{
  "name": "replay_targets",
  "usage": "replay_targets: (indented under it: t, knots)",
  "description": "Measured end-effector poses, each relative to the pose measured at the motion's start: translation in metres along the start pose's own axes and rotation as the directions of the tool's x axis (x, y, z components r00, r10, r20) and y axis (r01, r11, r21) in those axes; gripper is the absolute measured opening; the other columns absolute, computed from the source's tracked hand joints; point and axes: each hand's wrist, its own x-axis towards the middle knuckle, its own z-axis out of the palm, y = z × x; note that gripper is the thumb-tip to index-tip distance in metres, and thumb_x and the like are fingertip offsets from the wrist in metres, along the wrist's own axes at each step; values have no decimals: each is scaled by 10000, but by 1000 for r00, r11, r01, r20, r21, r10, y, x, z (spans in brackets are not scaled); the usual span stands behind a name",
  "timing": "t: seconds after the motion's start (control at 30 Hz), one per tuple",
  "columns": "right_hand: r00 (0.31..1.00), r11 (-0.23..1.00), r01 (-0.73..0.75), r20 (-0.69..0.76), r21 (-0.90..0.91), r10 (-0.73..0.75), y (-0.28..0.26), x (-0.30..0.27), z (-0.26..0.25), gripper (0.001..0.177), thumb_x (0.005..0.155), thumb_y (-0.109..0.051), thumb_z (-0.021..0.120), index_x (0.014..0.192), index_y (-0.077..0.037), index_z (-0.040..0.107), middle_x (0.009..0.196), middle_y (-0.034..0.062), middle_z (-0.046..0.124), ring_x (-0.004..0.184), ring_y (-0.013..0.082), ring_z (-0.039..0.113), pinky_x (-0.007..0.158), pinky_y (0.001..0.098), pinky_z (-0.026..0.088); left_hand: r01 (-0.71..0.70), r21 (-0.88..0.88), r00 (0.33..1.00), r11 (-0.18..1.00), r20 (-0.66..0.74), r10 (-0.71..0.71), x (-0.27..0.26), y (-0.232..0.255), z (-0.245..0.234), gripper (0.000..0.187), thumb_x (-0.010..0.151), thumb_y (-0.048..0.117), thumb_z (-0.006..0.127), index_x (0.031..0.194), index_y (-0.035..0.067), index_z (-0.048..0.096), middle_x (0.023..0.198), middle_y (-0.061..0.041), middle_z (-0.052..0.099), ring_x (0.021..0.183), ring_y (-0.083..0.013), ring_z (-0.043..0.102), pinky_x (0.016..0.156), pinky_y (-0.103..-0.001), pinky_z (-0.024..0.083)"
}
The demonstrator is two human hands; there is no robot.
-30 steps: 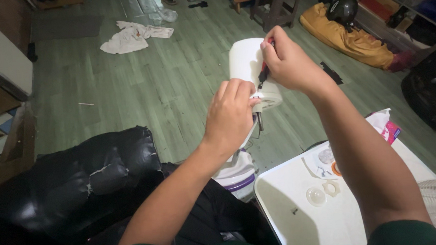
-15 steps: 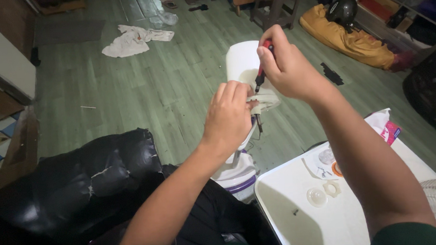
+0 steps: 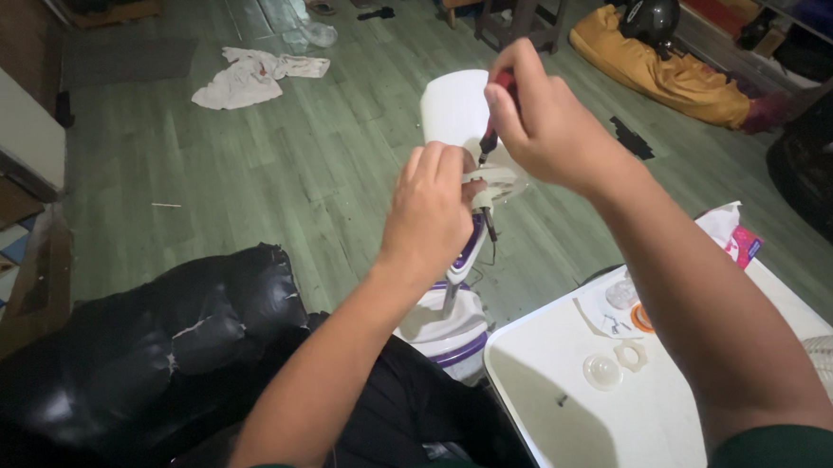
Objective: The person uses a screwdriver to remove screws from the rear housing of a white electric fan. They detach the housing and place it on the table, then continue to unscrew additional fasteners from the fan's motor assembly.
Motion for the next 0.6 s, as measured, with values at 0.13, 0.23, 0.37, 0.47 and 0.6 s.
replay_targets:
  t: [0.13, 0.23, 0.37, 0.47, 0.6]
  knots:
    - [989, 981, -125, -64, 147, 136, 27, 12, 10, 147, 1152, -180, 498, 1179, -41, 459, 788, 115, 599, 650, 225, 586, 584, 373, 478, -14, 19, 1000, 1000, -4, 15, -1, -5, 0, 213, 873, 105, 747, 1035, 55, 619, 1037, -89, 598, 1007, -323, 585, 879, -450, 477]
    - [911, 820, -355, -29, 449, 411, 47, 11, 24, 173, 1118, -251, 471, 1137, -80, 456, 742, 52, 590, 506, 141, 512, 426, 325, 393, -36, 41, 999, 998, -21, 37, -1, -11, 1, 235, 894, 136, 760, 1065, 55, 621, 1056, -89, 591, 1014, -323, 583, 893, -443, 487]
    - [833, 605, -359, -49, 711, 552, 71, 0, 33, 144, 1070, -263, 454, 1111, -124, 456, 687, 53, 568, 442, 151, 486, 380, 305, 337, -77, 3, 996, 997, -35, 77, -4, -21, -1, 281, 924, 80, 736, 1183, 53, 628, 1143, -116, 582, 1078, -326, 586, 955, -427, 499]
    - [772, 397, -265, -54, 879, 634, 86, -11, 34, 147, 1019, -260, 454, 1103, -140, 467, 676, 75, 569, 466, 170, 516, 397, 312, 359, -111, -37, 993, 993, -37, 110, -9, -29, 1, 381, 928, 47, 723, 1291, 46, 606, 1228, -131, 575, 1149, -337, 581, 1018, -431, 493]
    - [730, 105, -101, 2, 989, 684, 100, -35, 34, 163, 1033, -282, 503, 1056, -120, 514, 778, 103, 626, 613, 185, 579, 520, 307, 431, -138, -18, 990, 990, -41, 137, -16, -39, 8, 495, 930, 60, 724, 1392, 37, 548, 1362, -149, 540, 1291, -367, 539, 1118, -463, 461]
